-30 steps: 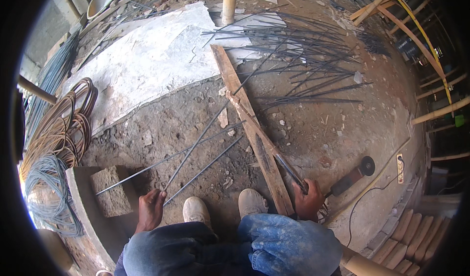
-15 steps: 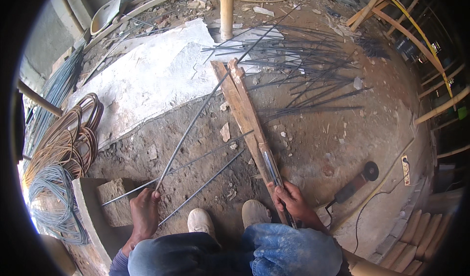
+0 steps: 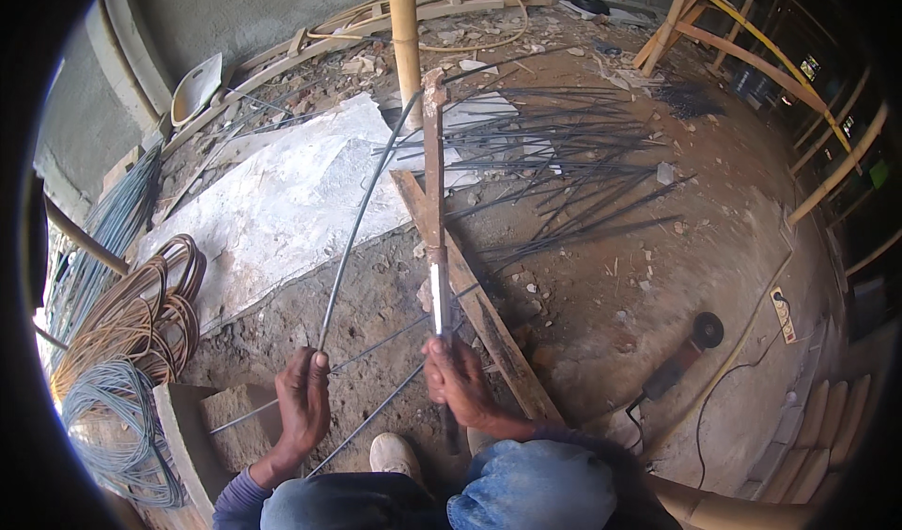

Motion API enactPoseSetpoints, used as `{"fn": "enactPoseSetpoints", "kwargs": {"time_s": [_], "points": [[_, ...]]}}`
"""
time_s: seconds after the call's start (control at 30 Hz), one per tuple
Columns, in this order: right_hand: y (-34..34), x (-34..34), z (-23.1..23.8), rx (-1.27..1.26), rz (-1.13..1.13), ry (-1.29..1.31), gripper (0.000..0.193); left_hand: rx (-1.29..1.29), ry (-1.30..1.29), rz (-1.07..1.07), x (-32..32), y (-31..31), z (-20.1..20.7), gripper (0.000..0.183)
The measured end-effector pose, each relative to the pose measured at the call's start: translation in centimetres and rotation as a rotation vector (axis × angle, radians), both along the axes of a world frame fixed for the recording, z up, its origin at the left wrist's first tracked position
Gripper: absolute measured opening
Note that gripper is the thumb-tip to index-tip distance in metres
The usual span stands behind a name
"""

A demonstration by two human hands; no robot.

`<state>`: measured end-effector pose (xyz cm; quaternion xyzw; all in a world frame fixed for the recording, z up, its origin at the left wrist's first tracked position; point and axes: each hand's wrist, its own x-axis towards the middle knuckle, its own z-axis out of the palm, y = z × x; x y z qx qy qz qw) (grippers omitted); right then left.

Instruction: The person uses an angle grinder to cut steel rods on a construction site. They position the rods on a wooden plank, cut them, and then move the cut pieces aside.

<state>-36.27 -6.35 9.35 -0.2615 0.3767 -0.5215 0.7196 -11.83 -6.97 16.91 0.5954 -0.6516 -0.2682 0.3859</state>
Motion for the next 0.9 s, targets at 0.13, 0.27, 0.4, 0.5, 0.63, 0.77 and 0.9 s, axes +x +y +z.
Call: {"fn": "enactPoseSetpoints", "kwargs": {"time_s": [0.13, 0.27, 0.4, 0.5, 0.63, 0.77, 0.9], "points": [[0.1, 4.1, 1.1, 0.038, -0.020, -0.156, 0.030, 0.007, 0.038, -0.033, -2.5, -1.1, -1.3, 0.043], [0.0, 2.1, 0.7, 0.015, -0.131, 0.031, 0.024, 0.029, 0.059, -0.030, -1.3, -2.2, -2.1, 0.034], [0.4, -3.9, -1.2, -0.108, -0.321, 0.314, 0.022, 0.055, -0.007, 0.061, 1.5, -1.8, -3.0, 0.039], [-0.2, -8.5, -3.6, -0.117, -0.564, 0.547, 0.026, 0.074, -0.092, 0.137, 3.8, -0.4, -2.8, 0.042], [-1.3, -17.6, -8.2, 0.019, -0.797, 1.123, 0.035, 0.115, 0.038, 0.202, 6.7, 2.7, -1.4, 0.044], [0.3, -26.2, -14.1, 0.282, -0.664, 1.452, 0.046, 0.018, -0.067, 0.236, 9.5, 3.8, 0.5, 0.046], [4.2, -26.6, -18.0, 0.330, -0.561, 1.545, 0.061, -0.011, -0.064, 0.275, 10.8, 4.6, 3.2, 0.049]]}}
